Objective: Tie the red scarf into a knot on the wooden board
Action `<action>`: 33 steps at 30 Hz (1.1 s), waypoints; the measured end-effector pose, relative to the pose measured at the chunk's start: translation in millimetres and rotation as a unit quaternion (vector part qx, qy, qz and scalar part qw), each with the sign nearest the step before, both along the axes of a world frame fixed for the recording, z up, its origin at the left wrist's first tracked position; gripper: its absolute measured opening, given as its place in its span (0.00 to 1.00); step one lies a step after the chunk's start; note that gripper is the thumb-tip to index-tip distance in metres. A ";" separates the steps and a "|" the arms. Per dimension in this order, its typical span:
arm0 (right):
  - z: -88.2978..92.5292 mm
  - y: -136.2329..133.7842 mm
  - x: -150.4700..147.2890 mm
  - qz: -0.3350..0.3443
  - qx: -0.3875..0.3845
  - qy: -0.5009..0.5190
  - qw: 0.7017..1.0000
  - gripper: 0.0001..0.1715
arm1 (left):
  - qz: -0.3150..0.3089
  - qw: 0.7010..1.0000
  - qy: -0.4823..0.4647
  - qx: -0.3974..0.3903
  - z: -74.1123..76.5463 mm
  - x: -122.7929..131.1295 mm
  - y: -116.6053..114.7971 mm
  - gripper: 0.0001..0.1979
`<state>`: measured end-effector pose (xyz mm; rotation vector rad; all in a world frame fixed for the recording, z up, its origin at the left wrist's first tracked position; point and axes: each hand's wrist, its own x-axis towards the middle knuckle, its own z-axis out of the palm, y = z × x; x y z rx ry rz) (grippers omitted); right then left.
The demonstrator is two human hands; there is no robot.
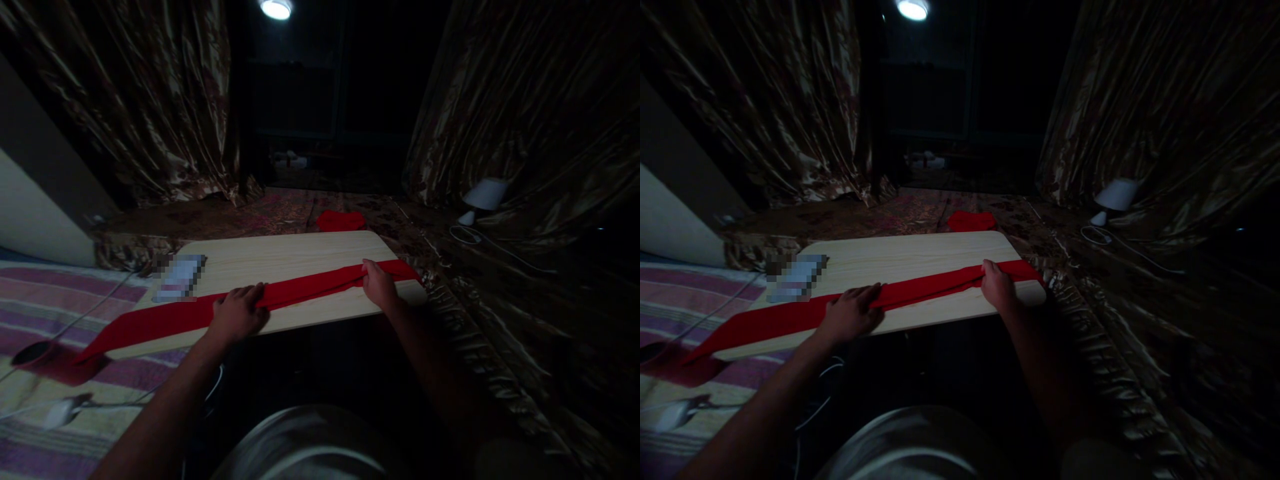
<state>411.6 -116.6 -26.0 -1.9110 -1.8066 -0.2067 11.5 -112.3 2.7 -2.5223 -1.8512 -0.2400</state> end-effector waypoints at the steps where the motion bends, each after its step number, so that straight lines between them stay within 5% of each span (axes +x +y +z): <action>1: 0.0 0.3 0.4 0.002 0.003 0.007 1.000 0.25 | 0.003 1.000 -0.003 0.003 -0.4 0.3 -0.6 0.33; 10: 15.6 -0.3 -8.8 -0.094 -0.074 -0.052 0.991 0.21 | 0.001 0.999 -0.006 0.050 -8.6 -1.7 -3.7 0.32; 20: -2.6 12.7 5.5 0.037 0.033 -0.001 0.999 0.22 | 0.022 0.999 -0.028 0.024 -1.2 2.3 -6.8 0.34; 28: -7.8 15.4 8.0 0.075 0.099 0.012 0.992 0.40 | 0.058 0.994 -0.059 0.074 -8.1 1.7 -8.3 0.38; 33: -11.9 16.9 10.1 0.068 0.076 0.014 0.995 0.35 | 0.035 0.997 -0.057 0.032 -8.4 1.8 -6.8 0.34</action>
